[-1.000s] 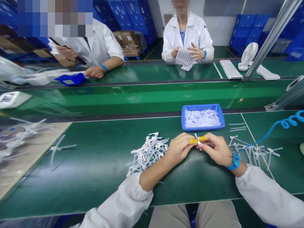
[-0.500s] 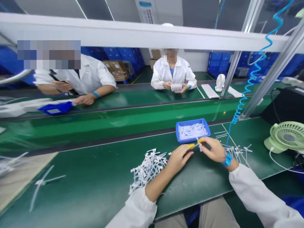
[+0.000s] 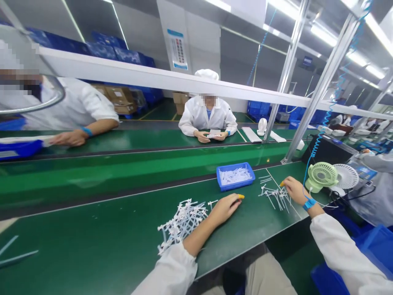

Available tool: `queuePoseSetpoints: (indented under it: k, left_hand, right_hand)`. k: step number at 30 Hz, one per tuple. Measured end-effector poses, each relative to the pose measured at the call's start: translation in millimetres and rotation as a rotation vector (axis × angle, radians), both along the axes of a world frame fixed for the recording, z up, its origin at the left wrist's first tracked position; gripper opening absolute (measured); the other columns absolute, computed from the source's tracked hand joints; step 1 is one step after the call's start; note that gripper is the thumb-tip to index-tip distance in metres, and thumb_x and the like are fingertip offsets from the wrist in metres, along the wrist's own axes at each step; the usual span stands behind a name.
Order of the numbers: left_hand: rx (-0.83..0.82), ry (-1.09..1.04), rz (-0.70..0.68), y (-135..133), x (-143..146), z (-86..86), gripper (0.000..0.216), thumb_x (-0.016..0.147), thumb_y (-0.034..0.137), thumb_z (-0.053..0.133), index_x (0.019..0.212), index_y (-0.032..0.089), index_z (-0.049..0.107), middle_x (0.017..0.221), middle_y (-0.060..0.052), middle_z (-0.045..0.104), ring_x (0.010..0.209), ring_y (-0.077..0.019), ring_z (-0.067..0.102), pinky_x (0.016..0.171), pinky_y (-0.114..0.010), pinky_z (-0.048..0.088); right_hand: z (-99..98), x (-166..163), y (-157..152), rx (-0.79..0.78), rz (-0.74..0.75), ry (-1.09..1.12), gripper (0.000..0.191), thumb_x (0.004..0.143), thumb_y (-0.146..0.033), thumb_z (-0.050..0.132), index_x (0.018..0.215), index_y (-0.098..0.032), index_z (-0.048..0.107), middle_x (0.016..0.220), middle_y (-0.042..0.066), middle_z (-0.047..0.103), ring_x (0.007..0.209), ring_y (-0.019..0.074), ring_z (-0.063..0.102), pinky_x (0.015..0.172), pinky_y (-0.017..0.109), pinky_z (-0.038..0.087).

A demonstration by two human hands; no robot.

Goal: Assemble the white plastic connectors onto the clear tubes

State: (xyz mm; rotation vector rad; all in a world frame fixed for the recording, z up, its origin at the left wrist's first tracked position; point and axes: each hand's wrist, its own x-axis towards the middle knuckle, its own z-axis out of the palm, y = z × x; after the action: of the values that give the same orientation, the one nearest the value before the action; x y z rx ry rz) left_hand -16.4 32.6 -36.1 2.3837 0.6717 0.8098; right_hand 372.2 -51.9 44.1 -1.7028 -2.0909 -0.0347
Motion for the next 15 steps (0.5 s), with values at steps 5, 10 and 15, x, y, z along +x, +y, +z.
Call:
queuePoseSetpoints:
  k: [5,10,15]
  left_hand:
    - [-0.017,-0.01,-0.023,1.3,-0.1,2.4,0.026,0.109,0.033,0.051,0.117,0.021,0.073,0.111,-0.009,0.078,0.1,-0.0243,0.074,0.093,-0.036,0.059]
    - [0.008,0.017,-0.055,2.5,-1.6,1.7,0.037,0.107,0.043,0.047,0.115,0.022,0.076,0.115,-0.008,0.081,0.106,-0.0262,0.078,0.097,-0.036,0.062]
    - [0.104,-0.047,0.041,20.6,-3.1,-15.4,0.04,0.099,0.054,0.053,0.112,0.028,0.081,0.114,-0.001,0.085,0.102,-0.0261,0.082,0.094,-0.031,0.065]
  right_hand:
    - [3.2,-13.1,0.3,-0.101,0.03,-0.023,0.026,0.09,-0.004,0.06,0.102,-0.016,0.079,0.108,0.011,0.073,0.093,0.0224,0.071,0.089,0.033,0.056]
    - [23.6,-49.7,-7.7,-0.115,0.031,-0.017,0.023,0.098,-0.007,0.062,0.112,-0.017,0.077,0.116,0.012,0.074,0.107,0.0244,0.072,0.1,0.037,0.056]
    - [-7.6,-121.1,-0.8,-0.123,0.161,-0.014,0.022,0.1,-0.013,0.066,0.118,-0.024,0.075,0.12,0.004,0.077,0.117,0.0181,0.071,0.107,0.028,0.053]
